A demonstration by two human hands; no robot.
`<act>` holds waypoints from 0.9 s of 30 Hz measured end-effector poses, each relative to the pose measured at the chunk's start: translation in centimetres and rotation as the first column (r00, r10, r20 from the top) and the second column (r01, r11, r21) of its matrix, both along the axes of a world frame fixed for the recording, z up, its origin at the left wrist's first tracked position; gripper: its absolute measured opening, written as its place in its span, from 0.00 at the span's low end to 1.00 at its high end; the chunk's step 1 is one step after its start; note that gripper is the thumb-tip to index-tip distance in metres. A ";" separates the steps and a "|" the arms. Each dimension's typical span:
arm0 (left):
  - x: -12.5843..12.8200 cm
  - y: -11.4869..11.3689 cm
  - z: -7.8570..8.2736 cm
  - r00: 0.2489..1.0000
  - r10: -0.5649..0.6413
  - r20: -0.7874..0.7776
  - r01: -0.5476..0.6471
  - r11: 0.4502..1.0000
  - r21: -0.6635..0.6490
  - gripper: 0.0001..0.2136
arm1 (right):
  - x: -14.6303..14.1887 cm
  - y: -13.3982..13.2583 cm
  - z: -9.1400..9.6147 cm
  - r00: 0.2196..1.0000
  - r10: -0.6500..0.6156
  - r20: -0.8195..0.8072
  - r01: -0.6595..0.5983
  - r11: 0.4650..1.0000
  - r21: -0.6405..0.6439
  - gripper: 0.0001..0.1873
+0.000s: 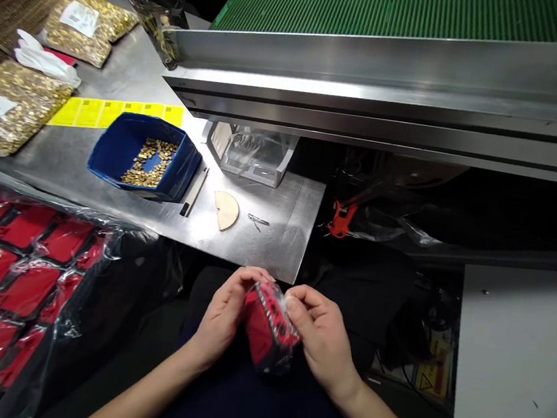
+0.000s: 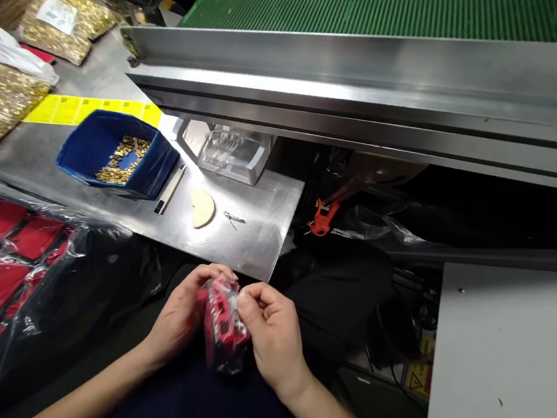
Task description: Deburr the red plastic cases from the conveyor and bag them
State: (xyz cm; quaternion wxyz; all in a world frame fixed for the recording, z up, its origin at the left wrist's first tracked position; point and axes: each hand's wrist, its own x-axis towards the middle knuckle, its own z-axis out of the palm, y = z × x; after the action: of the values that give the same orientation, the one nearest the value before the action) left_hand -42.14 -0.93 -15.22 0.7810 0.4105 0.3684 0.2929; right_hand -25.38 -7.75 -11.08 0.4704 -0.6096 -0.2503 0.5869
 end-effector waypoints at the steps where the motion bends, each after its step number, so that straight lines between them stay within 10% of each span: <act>1: -0.4 -0.2 0.3 0.999 -0.039 -0.005 0.039 0.998 0.058 0.28 | -0.3 0.2 -0.2 0.997 -0.054 -0.053 0.053 0.998 -0.031 0.17; 4: -0.8 -0.5 1.5 0.968 -0.192 -0.162 0.217 0.964 0.155 0.53 | -0.8 0.7 -0.5 0.996 -0.081 -0.040 0.080 0.996 -0.028 0.16; 7: -0.6 -0.3 2.8 0.937 -0.298 -0.183 0.306 0.952 0.013 0.52 | -0.3 0.8 -0.5 0.954 0.031 0.298 -0.060 0.994 0.089 0.12; 11: -0.8 0.5 3.6 0.967 -0.244 0.078 0.254 0.878 -0.405 0.34 | 1.7 0.2 -1.4 0.627 0.192 0.755 -0.473 0.864 0.173 0.12; 15: -2.1 1.3 3.5 0.912 -0.252 0.323 0.396 0.745 -0.537 0.41 | 3.1 -1.0 -2.9 0.348 0.224 0.910 -0.669 0.740 0.074 0.16; 21: -2.5 1.0 3.0 0.852 -0.523 -0.006 0.503 0.823 -0.262 0.55 | 2.8 -2.4 -2.9 0.433 0.419 0.798 -0.654 0.756 -0.042 0.14; 27: -1.2 0.8 1.2 0.919 -0.255 -0.300 0.323 0.924 0.204 0.38 | 1.6 -3.1 -1.4 0.556 0.559 0.615 -0.686 0.727 -0.040 0.09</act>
State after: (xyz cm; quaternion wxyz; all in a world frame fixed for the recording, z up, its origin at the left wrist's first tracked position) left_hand -43.33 -0.09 -14.07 0.7010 0.5913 0.3657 0.1591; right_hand -23.76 -10.89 -12.48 0.1889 -0.5783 -0.6417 0.4670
